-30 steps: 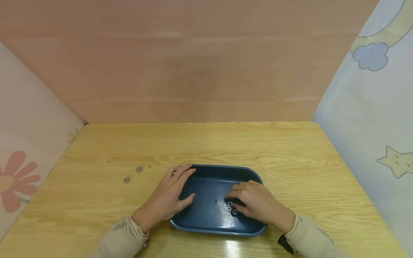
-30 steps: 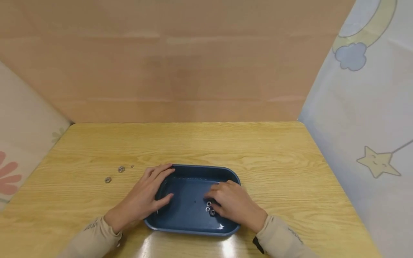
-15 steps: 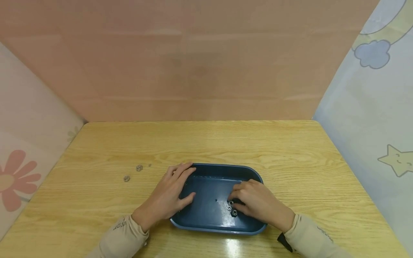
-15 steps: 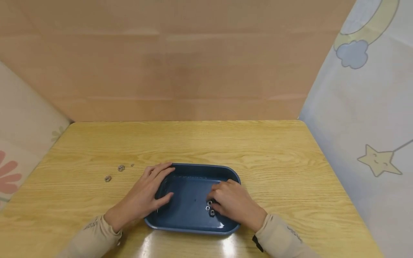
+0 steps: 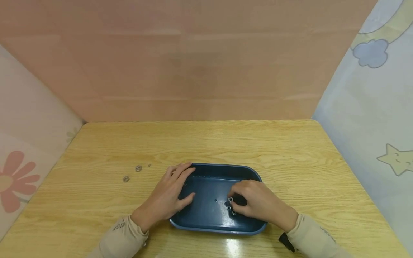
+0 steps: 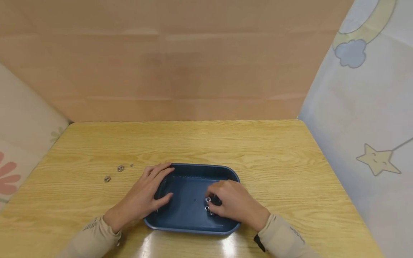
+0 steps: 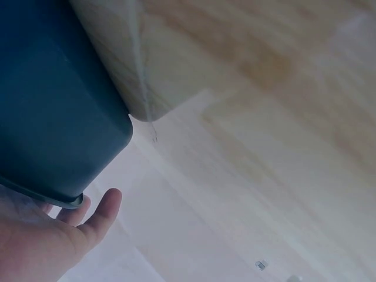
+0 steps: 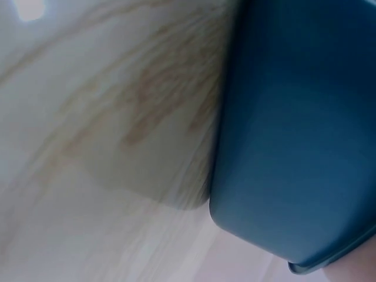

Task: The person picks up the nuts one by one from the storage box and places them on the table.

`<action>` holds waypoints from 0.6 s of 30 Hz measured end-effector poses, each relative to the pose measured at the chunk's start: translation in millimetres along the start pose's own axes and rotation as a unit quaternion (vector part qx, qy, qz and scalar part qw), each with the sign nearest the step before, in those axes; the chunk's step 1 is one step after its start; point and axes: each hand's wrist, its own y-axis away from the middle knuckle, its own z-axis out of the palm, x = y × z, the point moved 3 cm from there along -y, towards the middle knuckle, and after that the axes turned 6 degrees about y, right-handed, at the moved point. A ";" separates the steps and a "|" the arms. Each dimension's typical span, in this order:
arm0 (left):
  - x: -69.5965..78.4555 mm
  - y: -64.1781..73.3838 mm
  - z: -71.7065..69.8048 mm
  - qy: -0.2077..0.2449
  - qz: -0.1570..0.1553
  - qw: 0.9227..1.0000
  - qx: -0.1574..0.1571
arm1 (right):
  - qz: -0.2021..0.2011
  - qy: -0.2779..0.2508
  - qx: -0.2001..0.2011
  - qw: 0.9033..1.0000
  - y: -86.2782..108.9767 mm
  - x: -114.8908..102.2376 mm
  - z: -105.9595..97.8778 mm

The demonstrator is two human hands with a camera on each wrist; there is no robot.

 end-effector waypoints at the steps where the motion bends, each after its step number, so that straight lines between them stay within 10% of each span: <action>1: 0.0 0.1 -0.1 0.000 0.000 1.000 0.000 | -0.005 -0.003 0.009 1.000 0.1 -0.2 -1.1; 18: 0.7 1.3 -0.3 -0.002 0.011 1.000 0.008 | 0.014 0.030 0.128 0.991 5.9 27.9 -32.7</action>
